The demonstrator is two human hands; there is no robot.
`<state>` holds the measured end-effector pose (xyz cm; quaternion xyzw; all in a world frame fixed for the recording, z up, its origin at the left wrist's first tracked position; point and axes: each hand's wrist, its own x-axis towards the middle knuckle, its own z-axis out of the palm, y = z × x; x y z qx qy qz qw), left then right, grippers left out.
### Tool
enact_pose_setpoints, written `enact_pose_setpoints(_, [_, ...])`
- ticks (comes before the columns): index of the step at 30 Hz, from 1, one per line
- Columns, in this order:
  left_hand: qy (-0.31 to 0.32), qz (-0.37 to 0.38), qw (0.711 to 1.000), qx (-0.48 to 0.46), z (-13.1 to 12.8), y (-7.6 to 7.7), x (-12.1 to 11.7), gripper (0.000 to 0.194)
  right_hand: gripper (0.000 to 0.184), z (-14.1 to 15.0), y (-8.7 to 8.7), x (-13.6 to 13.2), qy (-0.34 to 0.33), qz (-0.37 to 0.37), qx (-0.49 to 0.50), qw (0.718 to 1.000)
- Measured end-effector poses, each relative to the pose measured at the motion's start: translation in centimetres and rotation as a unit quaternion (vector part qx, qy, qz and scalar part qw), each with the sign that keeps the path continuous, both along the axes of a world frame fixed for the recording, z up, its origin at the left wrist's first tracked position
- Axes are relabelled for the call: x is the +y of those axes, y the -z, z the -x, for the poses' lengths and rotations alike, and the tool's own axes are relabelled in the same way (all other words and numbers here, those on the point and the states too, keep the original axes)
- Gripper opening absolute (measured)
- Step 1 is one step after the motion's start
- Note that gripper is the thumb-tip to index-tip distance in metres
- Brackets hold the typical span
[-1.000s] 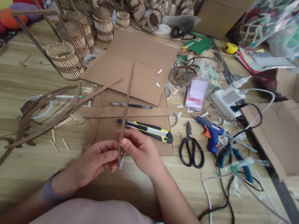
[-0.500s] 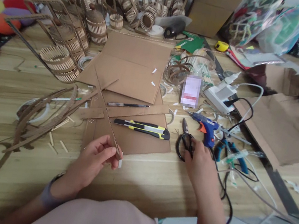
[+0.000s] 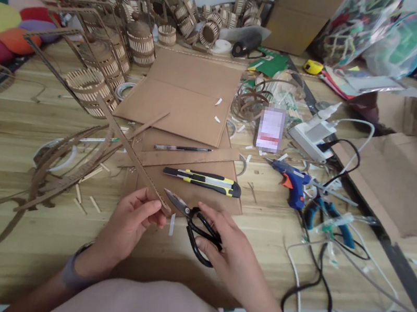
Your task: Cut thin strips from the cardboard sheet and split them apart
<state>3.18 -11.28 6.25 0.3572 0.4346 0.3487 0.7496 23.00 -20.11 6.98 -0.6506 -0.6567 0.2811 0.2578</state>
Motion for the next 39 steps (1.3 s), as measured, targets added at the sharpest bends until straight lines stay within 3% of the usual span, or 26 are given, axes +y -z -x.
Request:
enact_pose_setpoints(5, [-0.015,-0.001,1.0,0.013,0.0,-0.1,0.0,0.022,0.063,-0.1,0.5,0.2,-0.008,-0.035,-0.003,0.999])
enact_pose_setpoints(9, [-0.009,0.005,1.0,0.019,0.0,0.0,0.1,0.024,0.068,1.2,0.2,0.4,-0.005,-0.062,-0.063,0.996])
enact_pose_setpoints(14, [-0.017,0.007,0.999,0.026,0.0,0.0,0.1,0.025,0.06,2.8,0.2,0.8,-0.015,-0.092,-0.146,0.985])
enact_pose_setpoints(22, [-0.014,0.019,0.999,0.026,0.0,0.3,0.0,0.027,0.046,2.6,0.6,0.7,-0.012,-0.102,-0.22,0.97])
enact_pose_setpoints(39, [0.006,0.019,1.0,0.0,0.0,0.1,-0.3,0.026,0.058,2.2,0.4,0.5,-0.033,-0.098,-0.213,0.971])
